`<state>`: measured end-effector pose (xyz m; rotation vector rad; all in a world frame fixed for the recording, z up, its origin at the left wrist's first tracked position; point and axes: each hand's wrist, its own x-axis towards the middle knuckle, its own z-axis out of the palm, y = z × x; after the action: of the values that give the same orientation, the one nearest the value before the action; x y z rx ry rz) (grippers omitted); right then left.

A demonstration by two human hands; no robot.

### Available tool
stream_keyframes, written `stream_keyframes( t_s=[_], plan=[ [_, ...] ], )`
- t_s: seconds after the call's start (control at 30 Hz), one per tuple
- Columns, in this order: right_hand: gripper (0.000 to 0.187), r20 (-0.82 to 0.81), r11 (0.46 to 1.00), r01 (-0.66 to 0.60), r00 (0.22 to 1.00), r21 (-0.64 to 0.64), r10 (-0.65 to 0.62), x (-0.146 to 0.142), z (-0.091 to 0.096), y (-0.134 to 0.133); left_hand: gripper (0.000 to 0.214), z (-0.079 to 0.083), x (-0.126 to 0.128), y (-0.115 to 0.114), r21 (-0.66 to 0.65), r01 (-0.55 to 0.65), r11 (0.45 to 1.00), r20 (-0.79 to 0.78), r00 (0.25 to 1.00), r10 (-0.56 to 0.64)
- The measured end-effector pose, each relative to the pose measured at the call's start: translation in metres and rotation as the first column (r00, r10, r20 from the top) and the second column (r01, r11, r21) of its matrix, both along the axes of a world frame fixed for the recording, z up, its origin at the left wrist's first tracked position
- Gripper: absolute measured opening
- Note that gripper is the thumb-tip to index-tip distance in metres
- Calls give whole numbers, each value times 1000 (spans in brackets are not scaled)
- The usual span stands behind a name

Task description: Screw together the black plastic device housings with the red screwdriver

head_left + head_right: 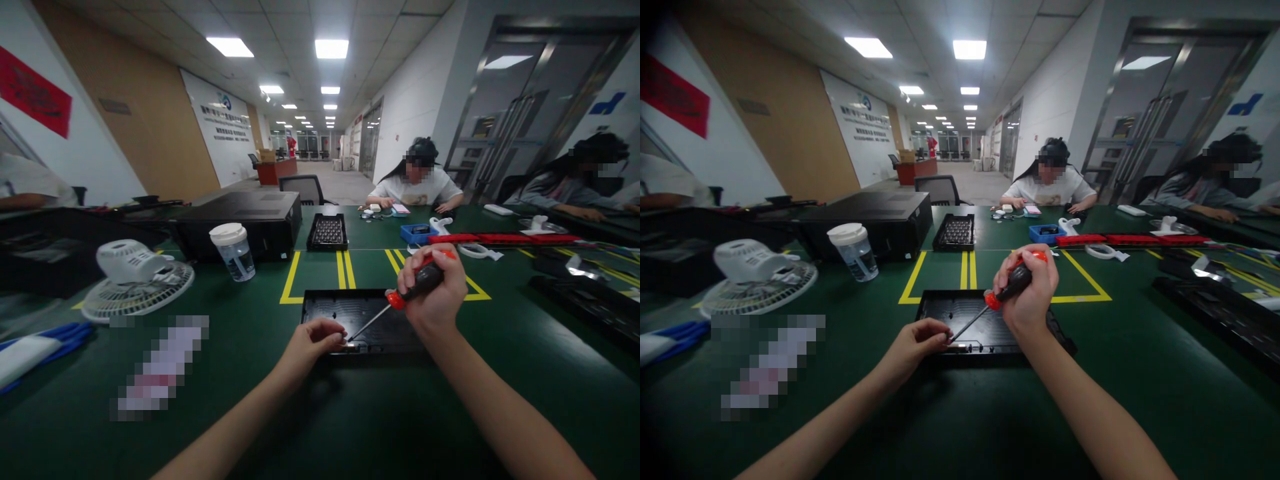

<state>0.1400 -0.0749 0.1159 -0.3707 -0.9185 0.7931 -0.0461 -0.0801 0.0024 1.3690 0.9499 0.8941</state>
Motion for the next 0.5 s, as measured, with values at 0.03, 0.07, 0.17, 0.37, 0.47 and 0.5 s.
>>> stream_keyframes(
  t_s=[0.03,0.07,0.17,0.37,0.47,0.5],
  plan=[
    [7,-10,1000,-2,1000,4,2,0,1,-1,22,-2,1,0,-31,3,1000,54,999,-1],
    [7,-19,1000,-2,1000,10,2,0,2,-1,23,-4,1,0,-63,0,998,106,994,6],
    [6,-43,1000,5,999,25,-4,0,3,-2,26,-6,4,-2,-156,15,988,224,974,20],
    [7,-56,999,-6,998,35,8,1,3,-2,23,-6,6,-5,-201,83,976,309,951,-17],
    [8,-51,999,-14,999,39,16,0,2,-2,22,-6,7,-6,-207,101,973,317,948,-31],
    [8,-49,999,-15,999,38,17,0,2,-2,22,-6,7,-6,-208,103,973,316,948,-33]
  ],
)
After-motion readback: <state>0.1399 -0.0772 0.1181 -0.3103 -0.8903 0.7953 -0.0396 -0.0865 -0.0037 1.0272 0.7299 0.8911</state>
